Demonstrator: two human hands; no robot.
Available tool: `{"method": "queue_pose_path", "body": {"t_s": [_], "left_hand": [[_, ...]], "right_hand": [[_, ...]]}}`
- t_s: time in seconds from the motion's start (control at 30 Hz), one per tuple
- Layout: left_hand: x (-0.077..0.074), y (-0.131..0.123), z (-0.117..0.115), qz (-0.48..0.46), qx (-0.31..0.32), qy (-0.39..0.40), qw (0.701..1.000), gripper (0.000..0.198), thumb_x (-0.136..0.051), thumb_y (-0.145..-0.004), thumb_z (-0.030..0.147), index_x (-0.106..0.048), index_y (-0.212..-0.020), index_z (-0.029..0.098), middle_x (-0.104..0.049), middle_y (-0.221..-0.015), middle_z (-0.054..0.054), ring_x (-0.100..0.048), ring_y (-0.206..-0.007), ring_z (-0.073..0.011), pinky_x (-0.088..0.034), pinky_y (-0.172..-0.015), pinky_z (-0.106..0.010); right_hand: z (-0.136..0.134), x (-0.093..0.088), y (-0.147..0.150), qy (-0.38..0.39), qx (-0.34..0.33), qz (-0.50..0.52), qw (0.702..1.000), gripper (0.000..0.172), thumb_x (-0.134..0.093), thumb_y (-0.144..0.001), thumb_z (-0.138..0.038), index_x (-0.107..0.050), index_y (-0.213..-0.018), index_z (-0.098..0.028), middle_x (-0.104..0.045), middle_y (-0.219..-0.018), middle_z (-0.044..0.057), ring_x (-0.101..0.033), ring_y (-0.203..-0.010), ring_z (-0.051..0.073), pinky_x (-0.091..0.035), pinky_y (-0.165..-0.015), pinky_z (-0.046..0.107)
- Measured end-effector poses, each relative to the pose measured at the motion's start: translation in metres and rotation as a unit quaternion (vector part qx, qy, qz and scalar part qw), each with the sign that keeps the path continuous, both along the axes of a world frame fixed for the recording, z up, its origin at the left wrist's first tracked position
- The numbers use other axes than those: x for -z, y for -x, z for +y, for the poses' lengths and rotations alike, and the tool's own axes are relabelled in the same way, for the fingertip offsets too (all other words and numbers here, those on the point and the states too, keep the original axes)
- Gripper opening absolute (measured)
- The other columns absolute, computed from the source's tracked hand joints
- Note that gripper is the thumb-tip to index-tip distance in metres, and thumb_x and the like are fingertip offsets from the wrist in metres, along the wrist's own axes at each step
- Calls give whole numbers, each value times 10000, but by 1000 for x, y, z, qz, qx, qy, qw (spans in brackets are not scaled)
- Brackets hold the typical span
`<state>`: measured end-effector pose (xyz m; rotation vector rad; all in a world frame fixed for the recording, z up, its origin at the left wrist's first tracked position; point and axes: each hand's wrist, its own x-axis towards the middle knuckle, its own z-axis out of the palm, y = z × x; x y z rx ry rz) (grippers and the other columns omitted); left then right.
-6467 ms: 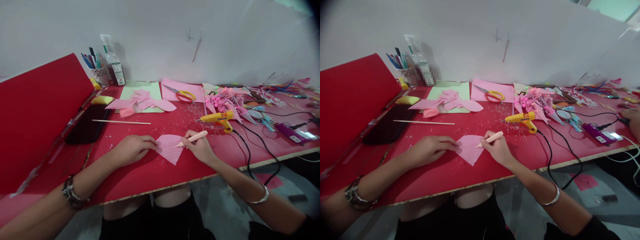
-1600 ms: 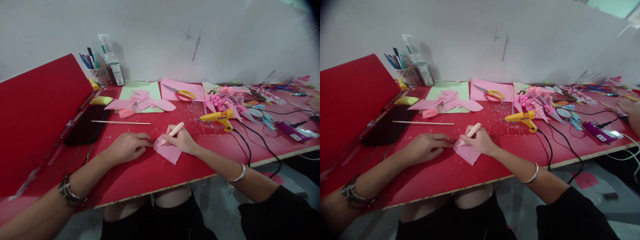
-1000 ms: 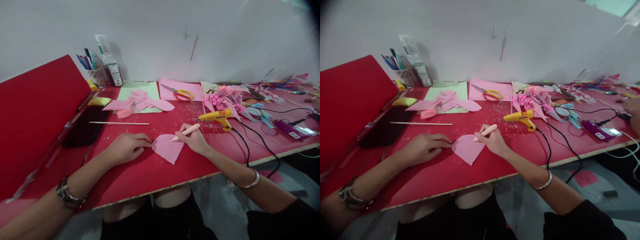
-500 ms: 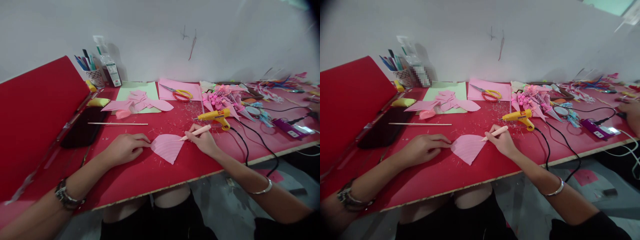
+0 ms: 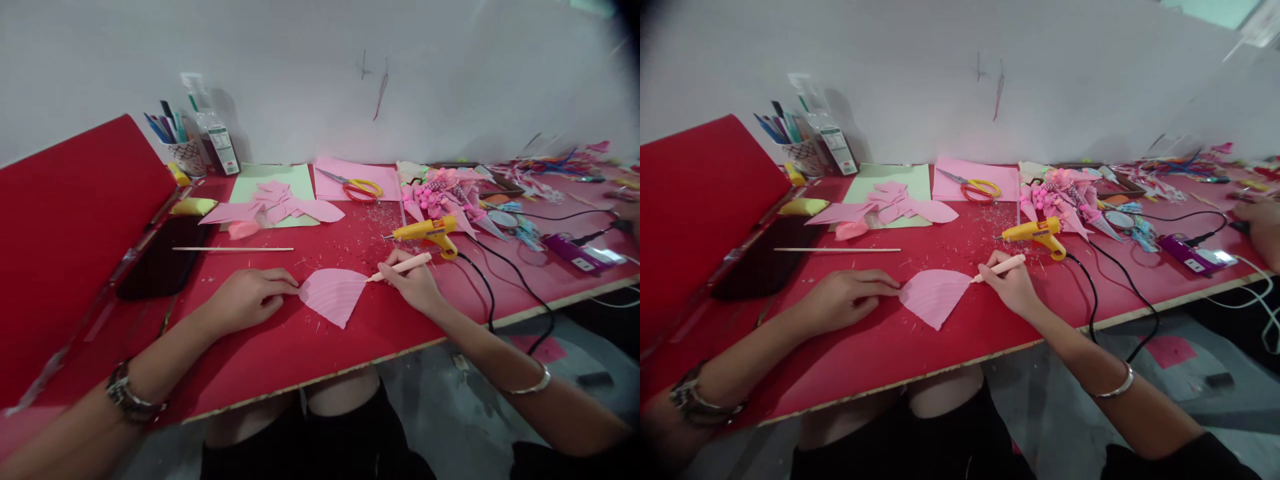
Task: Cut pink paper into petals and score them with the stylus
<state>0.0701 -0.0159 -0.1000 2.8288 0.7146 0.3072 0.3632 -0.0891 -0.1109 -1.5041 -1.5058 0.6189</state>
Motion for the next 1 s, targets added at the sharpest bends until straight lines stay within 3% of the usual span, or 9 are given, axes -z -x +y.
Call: {"method": "queue_pose_path", "body": {"t_s": [0.2, 0.3, 0.43, 0.6, 1.0], "left_hand": [[-1, 0, 0, -2, 5, -6, 1000, 360, -389, -735, 119, -643, -959, 243, -641, -1049, 22, -614, -872, -129, -476, -746, -230], [-2, 1, 1, 3, 11, -8, 1000, 377, -384, -732, 113, -636, -977, 249, -637, -1064, 26, -613, -884, -127, -472, -751, -231], [-3, 2, 3, 23, 31, -21, 999, 378, -392, -745, 125, -616, -1022, 254, -633, -1082, 24, -609, -902, -142, -462, -777, -256], [-4, 4, 2, 29, 43, -35, 998, 395, -396, -735, 113, -606, -1038, 257, -629, -1094, 22, -612, -893, -152, -457, -772, -265], [-5, 3, 1, 34, 33, -20, 999, 374, -402, -739, 114, -603, -1023, 249, -627, -1085, 24, -613, -870, -156, -456, -748, -266]], "right_hand": [[3, 5, -1, 2, 32, 108, 994, 256, -536, -767, -348, -445, -593, -184, -488, -488, -43, -443, -457, 88, -329, -451, 207], [8, 2, 7, -1, 9, 156, 988, 206, -541, -765, -351, -491, -657, -183, -498, -520, -44, -452, -463, 84, -340, -445, 201], [18, -7, 34, 6, -80, 138, 987, 146, -567, -747, -320, -543, -716, -180, -508, -588, -39, -455, -507, 78, -346, -462, 195], [34, -13, 71, 49, -168, 124, 977, 184, -567, -738, -314, -504, -637, -173, -490, -535, -44, -437, -475, 74, -340, -445, 193], [46, -2, 89, 71, -202, 103, 971, 223, -560, -745, -337, -469, -615, -181, -475, -488, -55, -409, -422, 67, -309, -404, 181]]}}
